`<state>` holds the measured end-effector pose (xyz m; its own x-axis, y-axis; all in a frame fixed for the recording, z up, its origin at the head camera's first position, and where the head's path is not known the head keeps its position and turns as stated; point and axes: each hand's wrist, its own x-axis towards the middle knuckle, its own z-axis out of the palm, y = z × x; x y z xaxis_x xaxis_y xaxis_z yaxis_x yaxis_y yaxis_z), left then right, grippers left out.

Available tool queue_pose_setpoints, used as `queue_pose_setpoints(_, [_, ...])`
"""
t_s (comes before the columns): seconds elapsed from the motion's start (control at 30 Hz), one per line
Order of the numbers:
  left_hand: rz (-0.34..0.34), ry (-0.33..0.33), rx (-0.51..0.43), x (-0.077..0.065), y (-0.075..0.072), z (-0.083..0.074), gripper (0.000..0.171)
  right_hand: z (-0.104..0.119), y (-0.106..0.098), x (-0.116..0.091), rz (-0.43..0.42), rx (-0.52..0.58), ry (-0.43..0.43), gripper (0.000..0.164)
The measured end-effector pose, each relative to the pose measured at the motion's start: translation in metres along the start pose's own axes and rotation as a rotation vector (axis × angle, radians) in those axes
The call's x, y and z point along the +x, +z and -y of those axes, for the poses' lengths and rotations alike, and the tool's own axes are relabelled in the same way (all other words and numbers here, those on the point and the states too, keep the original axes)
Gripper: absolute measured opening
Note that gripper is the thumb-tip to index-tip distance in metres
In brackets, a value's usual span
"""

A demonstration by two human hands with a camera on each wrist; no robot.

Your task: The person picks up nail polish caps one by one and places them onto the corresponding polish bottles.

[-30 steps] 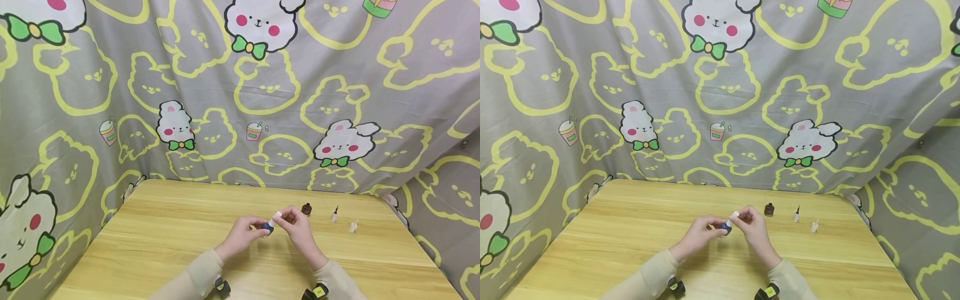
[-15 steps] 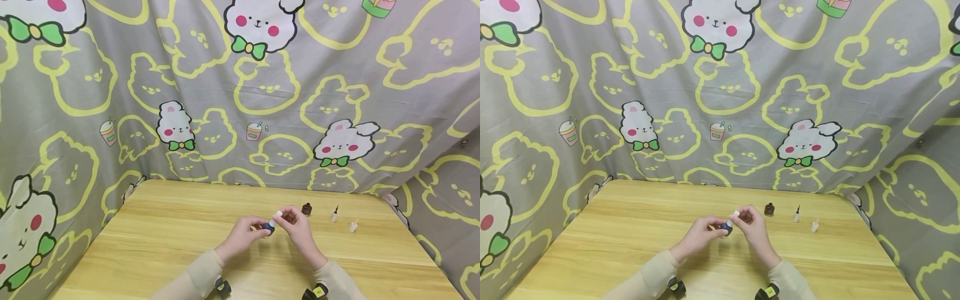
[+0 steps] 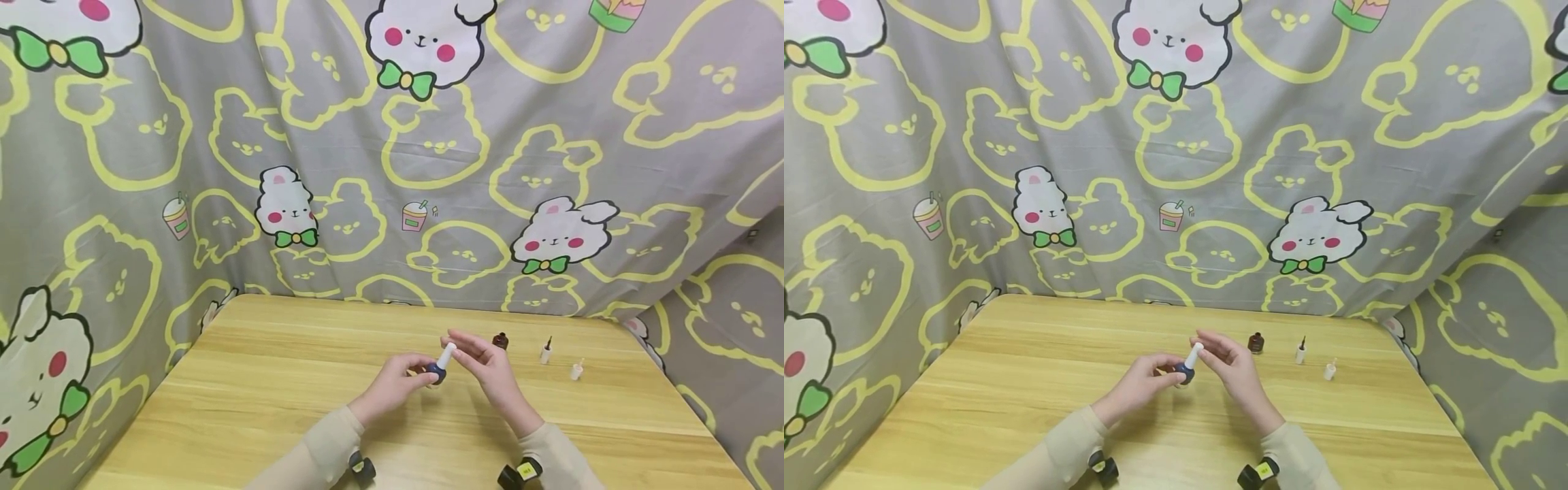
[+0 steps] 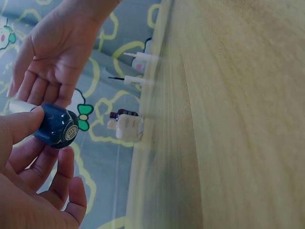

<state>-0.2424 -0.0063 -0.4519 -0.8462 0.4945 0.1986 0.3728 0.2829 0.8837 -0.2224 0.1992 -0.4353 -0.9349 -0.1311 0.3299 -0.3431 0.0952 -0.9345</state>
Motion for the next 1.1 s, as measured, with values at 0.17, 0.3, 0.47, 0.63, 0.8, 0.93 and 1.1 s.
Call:
queue_pose_setpoints(0.17, [0.011,-0.008,-0.011,0.0,0.0,0.0,0.023,0.0,-0.002,0.0,0.047,-0.014,-0.015,0.038])
queue_pose_setpoints(0.3, [0.013,-0.02,-0.022,0.001,0.0,0.001,0.023,-0.002,-0.002,0.001,0.059,-0.014,-0.024,0.035])
queue_pose_setpoints(0.47, [0.008,-0.026,-0.031,0.001,0.0,0.0,0.023,-0.002,-0.002,0.001,0.055,-0.023,-0.037,0.033])
queue_pose_setpoints(0.63, [-0.01,-0.02,-0.028,0.001,0.0,0.0,0.023,-0.002,-0.001,0.001,0.013,-0.027,-0.039,0.031])
queue_pose_setpoints(0.8, [-0.033,-0.005,0.003,0.0,0.002,0.001,0.024,-0.002,0.003,0.0,-0.05,-0.041,-0.01,0.025])
queue_pose_setpoints(0.93, [-0.051,0.026,0.03,-0.002,0.004,0.002,0.024,-0.002,0.006,-0.001,-0.108,-0.066,0.013,0.02])
queue_pose_setpoints(1.1, [-0.068,0.053,0.068,-0.003,0.005,-0.001,0.025,0.0,0.01,-0.002,-0.166,-0.07,0.016,0.019])
